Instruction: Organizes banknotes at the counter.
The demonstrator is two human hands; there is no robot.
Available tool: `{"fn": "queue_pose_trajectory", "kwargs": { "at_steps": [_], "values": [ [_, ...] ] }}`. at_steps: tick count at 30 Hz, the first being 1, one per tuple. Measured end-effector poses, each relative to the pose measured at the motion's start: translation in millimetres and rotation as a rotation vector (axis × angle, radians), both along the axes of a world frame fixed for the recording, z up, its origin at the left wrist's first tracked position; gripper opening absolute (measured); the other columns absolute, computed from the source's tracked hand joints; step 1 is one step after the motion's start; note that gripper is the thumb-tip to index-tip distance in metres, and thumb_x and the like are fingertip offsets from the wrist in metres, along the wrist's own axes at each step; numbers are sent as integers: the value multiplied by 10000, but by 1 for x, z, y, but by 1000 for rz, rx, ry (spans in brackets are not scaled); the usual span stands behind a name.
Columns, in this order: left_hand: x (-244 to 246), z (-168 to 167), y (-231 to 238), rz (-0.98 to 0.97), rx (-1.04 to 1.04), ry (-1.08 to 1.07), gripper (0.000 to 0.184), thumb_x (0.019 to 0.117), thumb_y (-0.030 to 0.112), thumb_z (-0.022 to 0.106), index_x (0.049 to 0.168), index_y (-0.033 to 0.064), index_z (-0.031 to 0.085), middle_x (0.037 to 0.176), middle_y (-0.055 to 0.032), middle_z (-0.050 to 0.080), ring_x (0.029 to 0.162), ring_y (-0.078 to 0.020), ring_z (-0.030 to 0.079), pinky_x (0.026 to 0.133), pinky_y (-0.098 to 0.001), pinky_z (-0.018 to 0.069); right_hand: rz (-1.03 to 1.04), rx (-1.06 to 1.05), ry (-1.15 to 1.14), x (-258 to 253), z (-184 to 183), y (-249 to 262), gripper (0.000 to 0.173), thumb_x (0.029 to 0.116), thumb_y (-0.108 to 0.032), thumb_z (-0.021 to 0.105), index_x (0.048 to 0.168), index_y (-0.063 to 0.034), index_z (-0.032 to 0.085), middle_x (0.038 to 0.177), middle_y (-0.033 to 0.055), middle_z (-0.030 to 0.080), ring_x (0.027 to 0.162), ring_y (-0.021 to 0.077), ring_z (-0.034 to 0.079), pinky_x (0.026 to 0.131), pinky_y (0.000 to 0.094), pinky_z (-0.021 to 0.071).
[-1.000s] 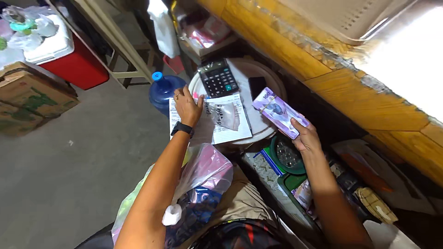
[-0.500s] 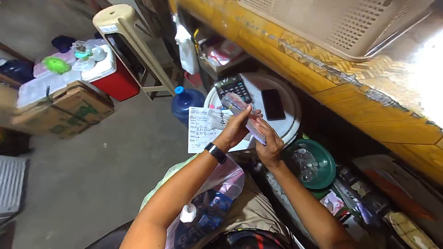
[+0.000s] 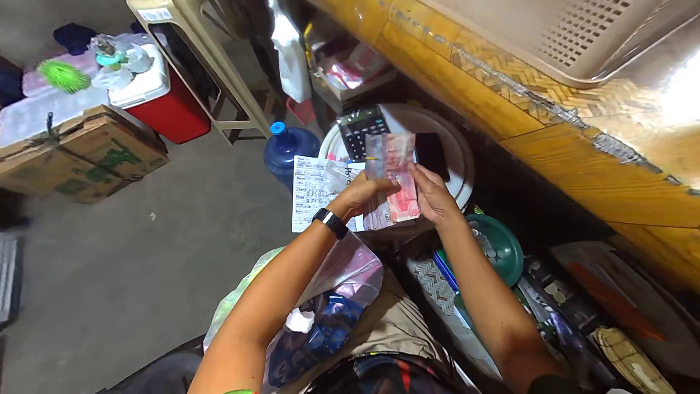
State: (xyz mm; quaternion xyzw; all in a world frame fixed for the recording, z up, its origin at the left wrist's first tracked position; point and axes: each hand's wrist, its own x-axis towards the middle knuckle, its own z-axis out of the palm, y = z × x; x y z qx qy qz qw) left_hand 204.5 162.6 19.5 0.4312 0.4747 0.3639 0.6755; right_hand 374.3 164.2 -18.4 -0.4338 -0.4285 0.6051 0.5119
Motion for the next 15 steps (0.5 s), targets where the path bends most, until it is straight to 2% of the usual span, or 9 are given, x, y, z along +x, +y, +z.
{"fn": "queue_pose_trajectory", "kwargs": {
  "at_steps": [1,4,5,7,9,12,13,15],
  "values": [
    [1,1,2,-17,-9,48,269,975,17,622,1234,7,548,929,-47,708,779,-89,688,742,-268,592,-16,-44,55,-7,-1,2,233,1066,-149,524,1247,-20,595,1028,48,703,900,95,690,832,293,597],
    [1,-4,7,-25,-13,57,254,992,89,645,1219,3,572,920,-52,705,774,-95,679,741,-266,583,-193,-159,181,-23,-8,0,210,1017,-43,584,1226,-32,587,1002,51,672,861,103,670,784,292,590],
    [1,-5,9,-20,-18,26,229,1026,145,609,1206,7,579,903,-44,703,778,-95,683,747,-269,587,-244,-180,220,-26,-11,-1,184,1021,-47,575,1204,-50,575,993,37,661,861,92,661,785,283,583],
    [-1,-8,12,-11,-43,-36,283,1086,250,495,1212,19,596,974,-42,709,879,-97,688,827,-294,585,-290,-218,296,-26,-17,-2,179,1038,-75,558,1216,-65,558,1016,35,661,897,100,662,811,299,581],
    [-1,-10,13,33,-58,-49,266,1091,217,453,1168,24,619,1010,-38,698,930,-86,661,867,-290,551,-286,-249,361,-21,-21,-3,196,1049,-92,537,1245,-82,545,1025,37,662,907,112,669,810,314,587],
    [3,-14,13,123,-82,-56,122,1035,65,522,1133,15,573,944,-49,674,850,-98,667,802,-283,572,-276,-276,412,-15,-28,-3,229,1053,-86,526,1282,-81,538,1034,50,678,907,126,687,805,320,600],
    [3,-16,14,125,-86,-61,144,1029,65,535,1158,9,564,951,-58,680,848,-111,679,797,-296,584,-276,-282,417,-14,-30,-4,229,1052,-83,528,1281,-79,540,1036,54,681,908,129,690,805,321,602],
    [4,-18,15,79,-67,-63,244,1079,193,502,1229,12,568,1022,-62,699,921,-113,687,857,-306,580,-251,-297,423,-11,-34,-7,235,1058,-89,512,1293,-87,523,1058,50,673,930,129,684,823,321,595]
  ]
}}
